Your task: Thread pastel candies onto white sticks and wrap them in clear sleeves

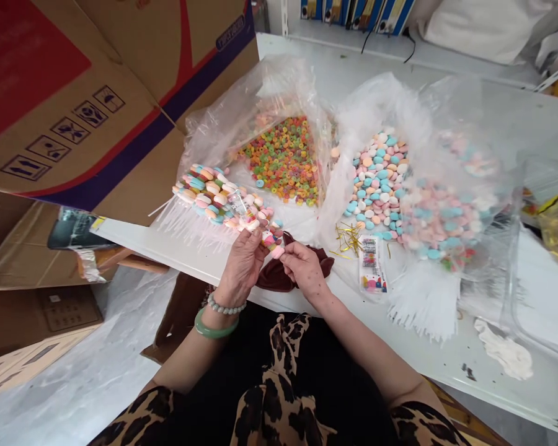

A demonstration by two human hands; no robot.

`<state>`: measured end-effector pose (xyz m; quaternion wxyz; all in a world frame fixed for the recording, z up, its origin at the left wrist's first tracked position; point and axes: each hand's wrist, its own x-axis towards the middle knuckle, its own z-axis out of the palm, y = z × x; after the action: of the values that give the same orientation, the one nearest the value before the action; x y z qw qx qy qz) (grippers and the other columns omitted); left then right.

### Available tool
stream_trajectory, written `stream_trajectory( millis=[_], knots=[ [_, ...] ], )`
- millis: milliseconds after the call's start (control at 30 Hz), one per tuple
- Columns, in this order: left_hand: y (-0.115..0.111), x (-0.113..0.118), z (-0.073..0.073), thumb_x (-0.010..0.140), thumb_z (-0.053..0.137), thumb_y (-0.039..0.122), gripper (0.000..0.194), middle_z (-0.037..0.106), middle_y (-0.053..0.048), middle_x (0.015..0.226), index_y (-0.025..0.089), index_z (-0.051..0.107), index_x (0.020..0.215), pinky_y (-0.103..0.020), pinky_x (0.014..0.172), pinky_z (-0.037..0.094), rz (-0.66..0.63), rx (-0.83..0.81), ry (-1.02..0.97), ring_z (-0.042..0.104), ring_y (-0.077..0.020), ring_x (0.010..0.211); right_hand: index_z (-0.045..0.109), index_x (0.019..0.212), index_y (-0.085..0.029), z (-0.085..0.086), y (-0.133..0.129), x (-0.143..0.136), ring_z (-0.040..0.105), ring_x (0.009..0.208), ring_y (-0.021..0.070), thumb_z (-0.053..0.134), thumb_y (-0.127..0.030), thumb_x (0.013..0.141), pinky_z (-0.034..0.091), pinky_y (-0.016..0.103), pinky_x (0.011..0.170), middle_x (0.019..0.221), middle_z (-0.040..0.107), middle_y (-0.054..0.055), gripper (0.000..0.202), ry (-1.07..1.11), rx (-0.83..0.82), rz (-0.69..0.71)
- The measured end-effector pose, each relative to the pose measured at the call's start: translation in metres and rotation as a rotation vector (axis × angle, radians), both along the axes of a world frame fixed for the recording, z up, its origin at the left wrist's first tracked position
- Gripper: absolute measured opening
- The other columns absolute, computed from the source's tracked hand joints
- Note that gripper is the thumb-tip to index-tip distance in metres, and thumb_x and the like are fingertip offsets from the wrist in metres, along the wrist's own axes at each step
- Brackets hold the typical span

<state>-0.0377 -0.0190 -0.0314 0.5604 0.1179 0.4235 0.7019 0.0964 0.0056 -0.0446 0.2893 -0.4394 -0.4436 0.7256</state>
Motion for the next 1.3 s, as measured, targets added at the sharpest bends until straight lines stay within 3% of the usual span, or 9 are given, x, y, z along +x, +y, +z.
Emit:
stream_trajectory(
  millis=[167,300,367,467,600,767,967,1067,1300],
  knots=[
    [-0.004,0.015,0.002,0.074,0.078,0.04,0.035,0.07,-0.005,0.094,0.017,0.065,0.097,-0.031,0.082,0.053,-0.003,0.0,0.019,0.069,-0.0176,0.087,0.053,0.066,-0.019,0.0,-0.003,-0.004,0.031,0.042,0.0049,0.07,-0.035,0.07,0.016,0.018,0.039,0.047,0.044,-0.008,0.023,0.079,0.02,-0.145],
    [-0.009,0.017,-0.001,0.078,0.071,0.051,0.039,0.071,-0.006,0.093,0.017,0.066,0.096,-0.034,0.083,0.054,-0.044,-0.027,0.03,0.069,-0.0176,0.085,0.055,0.068,-0.019,0.006,-0.002,0.002,0.026,0.038,0.0038,0.071,-0.034,0.068,0.013,0.017,0.037,0.044,0.042,-0.009,0.022,0.181,-0.086,-0.142],
    [-0.011,0.017,-0.002,0.074,0.075,0.046,0.037,0.071,-0.004,0.086,0.017,0.067,0.095,-0.034,0.081,0.054,-0.014,-0.067,0.098,0.068,-0.016,0.08,0.055,0.07,-0.019,0.008,0.001,0.006,0.024,0.036,0.0031,0.073,-0.033,0.066,0.012,0.016,0.036,0.043,0.041,-0.01,0.023,0.227,-0.176,-0.113],
    [-0.013,0.019,-0.004,0.066,0.081,0.033,0.03,0.072,-0.003,0.082,0.017,0.071,0.089,-0.033,0.08,0.054,0.034,-0.109,0.27,0.066,-0.0145,0.075,0.054,0.073,-0.019,0.01,0.005,0.011,0.023,0.035,0.0021,0.075,-0.031,0.064,0.012,0.015,0.034,0.045,0.041,-0.01,0.026,0.284,-0.274,-0.073],
    [-0.015,0.02,-0.013,0.072,0.075,0.031,0.02,0.073,-0.003,0.086,0.019,0.073,0.088,-0.031,0.078,0.052,0.09,-0.15,0.534,0.066,-0.0154,0.077,0.054,0.075,-0.018,0.01,0.003,0.012,0.023,0.034,0.0013,0.075,-0.03,0.065,0.012,0.014,0.033,0.044,0.04,-0.011,0.026,0.301,-0.302,-0.035],
    [-0.018,0.012,-0.019,0.085,0.064,0.034,0.018,0.075,-0.005,0.09,0.021,0.074,0.094,-0.033,0.082,0.049,0.14,-0.092,1.131,0.066,-0.0186,0.085,0.056,0.073,-0.017,0.009,0.001,0.012,0.022,0.033,0.0007,0.076,-0.03,0.065,0.012,0.014,0.033,0.043,0.041,-0.01,0.025,0.286,-0.309,-0.016],
    [-0.02,0.003,-0.013,0.092,0.053,0.022,0.021,0.069,-0.005,0.068,0.018,0.07,0.08,-0.034,0.078,0.043,0.158,0.011,1.777,0.062,-0.0169,0.066,0.054,0.07,-0.017,0.004,0.002,0.011,0.024,0.033,0.0007,0.076,-0.028,0.065,0.013,0.014,0.033,0.043,0.041,-0.009,0.025,0.268,-0.354,-0.019],
    [-0.019,0.001,-0.014,0.09,0.05,0.016,0.023,0.063,-0.002,0.06,0.019,0.065,0.073,-0.034,0.076,0.04,0.164,0.024,1.892,0.058,-0.0161,0.06,0.053,0.068,-0.018,0.003,0.001,0.011,0.024,0.034,0.0009,0.076,-0.028,0.064,0.013,0.013,0.033,0.044,0.04,-0.01,0.026,0.254,-0.35,-0.033],
    [-0.021,0.01,-0.023,0.082,0.05,0.011,0.022,0.051,0.001,0.054,0.021,0.053,0.063,-0.033,0.072,0.038,0.246,0.079,1.867,0.048,-0.0161,0.056,0.055,0.07,-0.018,0.004,0.0,0.004,0.023,0.036,0.0025,0.075,-0.031,0.062,0.012,0.016,0.035,0.043,0.038,-0.01,0.024,0.192,-0.238,-0.116]
  ],
)
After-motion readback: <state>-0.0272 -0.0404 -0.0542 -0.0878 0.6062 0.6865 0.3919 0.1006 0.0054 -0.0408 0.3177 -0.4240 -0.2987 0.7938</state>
